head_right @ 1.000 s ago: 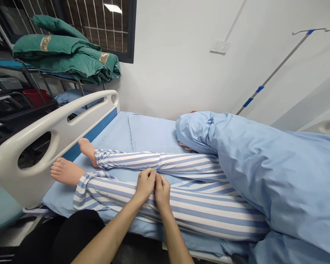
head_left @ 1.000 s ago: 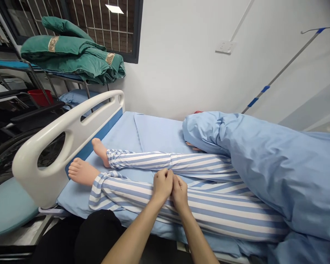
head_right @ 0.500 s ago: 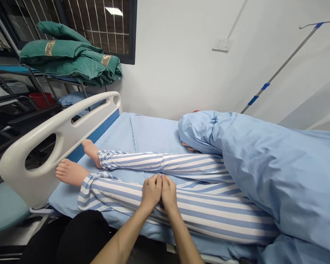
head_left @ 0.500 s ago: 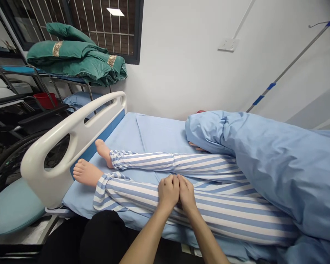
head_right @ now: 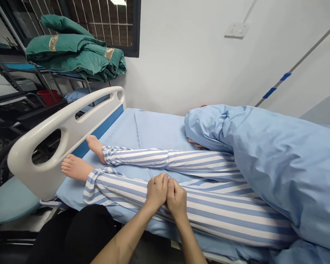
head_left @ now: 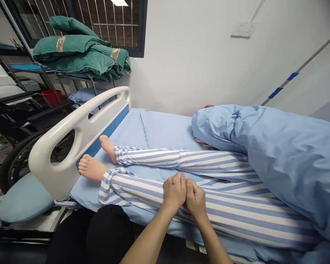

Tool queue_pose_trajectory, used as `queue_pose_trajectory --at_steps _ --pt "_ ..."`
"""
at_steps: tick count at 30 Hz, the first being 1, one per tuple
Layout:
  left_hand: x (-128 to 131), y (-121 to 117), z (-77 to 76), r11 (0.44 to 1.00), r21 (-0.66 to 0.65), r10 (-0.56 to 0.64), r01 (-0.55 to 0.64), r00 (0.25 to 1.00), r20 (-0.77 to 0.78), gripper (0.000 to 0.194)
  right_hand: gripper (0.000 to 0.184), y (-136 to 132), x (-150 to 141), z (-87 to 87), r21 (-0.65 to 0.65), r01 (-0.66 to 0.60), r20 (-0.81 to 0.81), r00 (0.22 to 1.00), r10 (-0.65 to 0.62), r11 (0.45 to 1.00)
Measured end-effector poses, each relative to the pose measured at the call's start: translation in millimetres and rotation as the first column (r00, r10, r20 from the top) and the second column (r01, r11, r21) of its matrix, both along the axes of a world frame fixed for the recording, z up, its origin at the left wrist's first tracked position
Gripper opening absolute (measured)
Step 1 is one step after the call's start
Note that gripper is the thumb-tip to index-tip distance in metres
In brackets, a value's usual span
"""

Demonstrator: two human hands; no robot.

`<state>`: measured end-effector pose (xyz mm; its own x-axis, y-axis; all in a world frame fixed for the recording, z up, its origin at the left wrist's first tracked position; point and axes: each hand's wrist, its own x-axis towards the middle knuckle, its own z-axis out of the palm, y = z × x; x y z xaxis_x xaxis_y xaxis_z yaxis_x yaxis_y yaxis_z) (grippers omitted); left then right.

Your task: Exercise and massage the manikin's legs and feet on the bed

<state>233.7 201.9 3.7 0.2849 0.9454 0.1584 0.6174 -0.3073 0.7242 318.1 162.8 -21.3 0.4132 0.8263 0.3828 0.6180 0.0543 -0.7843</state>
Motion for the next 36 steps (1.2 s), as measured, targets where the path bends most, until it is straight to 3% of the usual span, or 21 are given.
queue_pose_trajectory --at_steps 6,11,15,20,25,29,33,36 --pt "8.8 0.9 9.8 0.996 -0.092 0.000 0.006 0.998 0.066 0.037 0.040 0.2 2.4 8.7 0.014 -0.005 -0.184 0.983 0.008 1.000" --pt "30.8 -7.0 12.5 0.993 -0.115 -0.003 0.020 0.988 0.151 0.039 0.039 -2.2 14.0 10.0 0.092 0.075 -0.450 0.893 -0.025 0.993" --pt "35.7 -14.0 1.6 0.999 0.004 -0.042 0.042 0.996 0.073 0.035 0.039 -3.9 16.6 9.6 0.102 0.128 -0.433 0.898 -0.072 0.986" --pt "32.7 -12.0 -4.3 1.000 0.003 -0.019 0.019 1.000 0.024 0.034 0.040 2.0 13.6 13.8 0.085 0.121 -0.426 0.902 -0.074 0.989" --pt "33.6 -11.7 -5.2 1.000 0.013 -0.017 0.017 1.000 0.010 0.034 0.042 -1.0 28.0 30.5 -0.032 -0.037 -0.315 0.949 0.025 0.999" --pt "32.3 -13.8 -4.6 0.998 0.011 -0.056 0.057 0.998 -0.024 0.033 0.045 -12.0 36.8 32.2 -0.049 -0.042 -0.208 0.978 0.031 0.998" --pt "39.2 -15.7 3.2 0.997 -0.071 -0.021 0.024 0.999 0.049 0.032 0.044 -14.6 34.7 21.4 0.017 -0.002 -0.264 0.965 0.006 1.000" --pt "55.1 -20.8 8.2 0.983 -0.184 0.023 0.014 0.980 0.197 0.035 0.041 -13.9 38.4 21.0 0.045 0.067 -0.445 0.894 -0.040 0.997"
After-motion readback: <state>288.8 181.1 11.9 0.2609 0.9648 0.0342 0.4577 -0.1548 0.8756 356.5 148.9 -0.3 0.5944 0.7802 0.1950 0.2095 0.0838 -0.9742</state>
